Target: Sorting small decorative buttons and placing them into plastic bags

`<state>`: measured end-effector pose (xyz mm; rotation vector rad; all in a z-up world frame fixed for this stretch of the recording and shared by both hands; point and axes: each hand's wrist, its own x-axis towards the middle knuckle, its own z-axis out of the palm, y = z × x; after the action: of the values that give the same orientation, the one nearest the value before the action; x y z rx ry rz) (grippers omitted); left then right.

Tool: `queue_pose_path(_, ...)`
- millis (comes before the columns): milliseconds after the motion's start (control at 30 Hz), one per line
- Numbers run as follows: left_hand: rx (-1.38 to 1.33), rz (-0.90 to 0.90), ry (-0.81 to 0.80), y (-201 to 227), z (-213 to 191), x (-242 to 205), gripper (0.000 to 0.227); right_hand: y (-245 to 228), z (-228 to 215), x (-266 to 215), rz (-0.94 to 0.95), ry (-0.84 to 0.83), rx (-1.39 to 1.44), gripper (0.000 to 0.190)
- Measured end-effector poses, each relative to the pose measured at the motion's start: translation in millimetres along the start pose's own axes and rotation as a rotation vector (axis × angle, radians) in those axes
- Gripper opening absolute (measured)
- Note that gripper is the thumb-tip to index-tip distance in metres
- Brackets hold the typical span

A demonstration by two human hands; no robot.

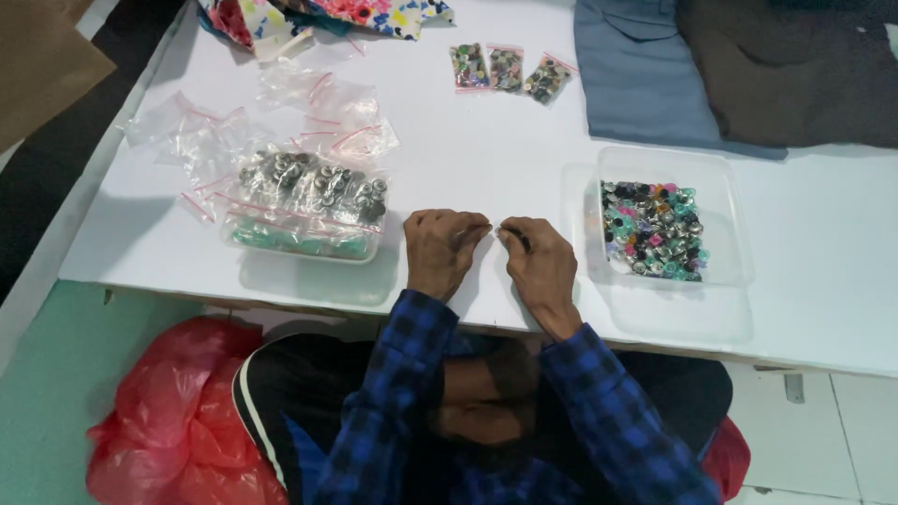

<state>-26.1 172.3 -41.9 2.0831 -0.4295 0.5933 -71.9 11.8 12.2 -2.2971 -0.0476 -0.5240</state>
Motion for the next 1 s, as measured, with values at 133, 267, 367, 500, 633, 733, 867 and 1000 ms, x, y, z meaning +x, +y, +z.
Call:
queue_pose_path(133, 0.060, -0.030, -0.073, 4, -4, 2, 0.011, 13, 9, 1, 0.107, -0.019, 0.037, 0.009)
queue_pose_path(267, 0.048, -0.068, -0.150, 6, -6, 2, 0.013, 17, 12, 0, 0.136, -0.011, 0.055, 0.010)
queue_pose_path(367, 0.035, -0.076, -0.165, 10, -9, 3, 0.012, 17, 11, -1, 0.121, -0.018, 0.054, 0.011)
queue_pose_path(500, 0.013, -0.059, -0.186, 13, -9, 6, 0.008, 14, 10, 0, 0.077, -0.004, 0.069, 0.013)
queue_pose_path(633, 0.021, -0.073, -0.203, 16, -13, 6, 0.012, 11, 8, -1, 0.070, 0.004, 0.072, 0.014)
queue_pose_path(733, -0.012, -0.108, -0.181, 12, -8, 4, 0.018, 6, 4, -2, 0.097, -0.007, 0.113, 0.017)
queue_pose_path(867, -0.013, -0.116, -0.207, 12, -9, 4, 0.021, 10, 6, -2, 0.074, -0.012, 0.118, 0.015)
queue_pose_path(1000, 0.019, -0.142, -0.240, 17, -11, 5, 0.026, 13, 7, -4, 0.066, 0.003, 0.114, 0.013)
